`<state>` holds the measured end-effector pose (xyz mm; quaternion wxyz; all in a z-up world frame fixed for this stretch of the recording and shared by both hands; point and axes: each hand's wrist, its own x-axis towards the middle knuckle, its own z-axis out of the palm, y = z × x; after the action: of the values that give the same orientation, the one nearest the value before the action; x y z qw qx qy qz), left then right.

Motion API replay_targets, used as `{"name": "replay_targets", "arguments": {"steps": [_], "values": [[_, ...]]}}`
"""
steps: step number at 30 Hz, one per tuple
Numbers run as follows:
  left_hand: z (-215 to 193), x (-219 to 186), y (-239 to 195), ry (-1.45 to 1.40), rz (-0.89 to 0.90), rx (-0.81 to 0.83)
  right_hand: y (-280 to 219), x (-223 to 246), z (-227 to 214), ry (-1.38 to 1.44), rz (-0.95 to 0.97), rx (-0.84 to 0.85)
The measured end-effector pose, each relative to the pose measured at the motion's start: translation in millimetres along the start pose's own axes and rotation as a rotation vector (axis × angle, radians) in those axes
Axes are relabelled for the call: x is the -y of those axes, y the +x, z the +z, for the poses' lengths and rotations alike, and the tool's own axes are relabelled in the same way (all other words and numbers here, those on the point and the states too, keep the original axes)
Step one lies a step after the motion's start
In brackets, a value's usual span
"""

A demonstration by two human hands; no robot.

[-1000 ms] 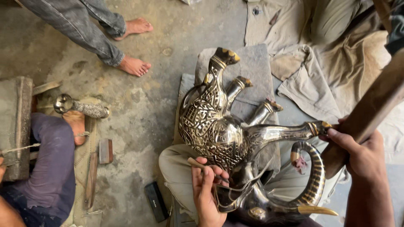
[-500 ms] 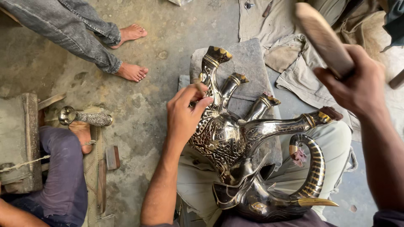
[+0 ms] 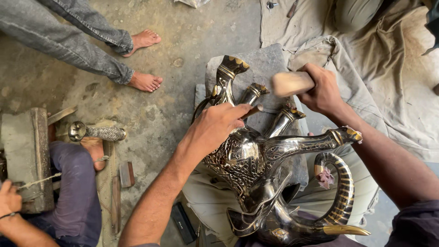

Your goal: The person uses a wooden mallet and a metal chisel to engrave decorative patterns onto a silver elephant-shaped vessel. They repeatedly strike the chisel to create fine details on the surface of the metal object.

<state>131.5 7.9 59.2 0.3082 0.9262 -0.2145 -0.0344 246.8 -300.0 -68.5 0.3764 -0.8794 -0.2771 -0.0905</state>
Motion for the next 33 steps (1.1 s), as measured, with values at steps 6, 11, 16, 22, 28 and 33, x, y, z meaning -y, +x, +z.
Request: {"name": "replay_targets", "arguments": {"steps": [6,11,16,22,28,33], "values": [[-8,-3,9,0.029,0.000,0.090,3,4,-12,-0.081,-0.101,-0.071],[-9,-2,10,0.013,0.000,0.104,1,14,-13,0.181,0.026,-0.051],[-10,-5,12,0.003,-0.021,0.110,11,21,-14,-0.179,-0.263,-0.196],[-13,-7,12,0.002,-0.025,0.098,4,19,-15,-0.287,-0.243,-0.146],[-14,-8,12,0.010,-0.032,0.111,3,15,-13,0.285,-0.154,-0.188],[-15,-8,11,0.000,-0.013,0.094,3,9,-13,0.098,0.027,-0.116]]}}
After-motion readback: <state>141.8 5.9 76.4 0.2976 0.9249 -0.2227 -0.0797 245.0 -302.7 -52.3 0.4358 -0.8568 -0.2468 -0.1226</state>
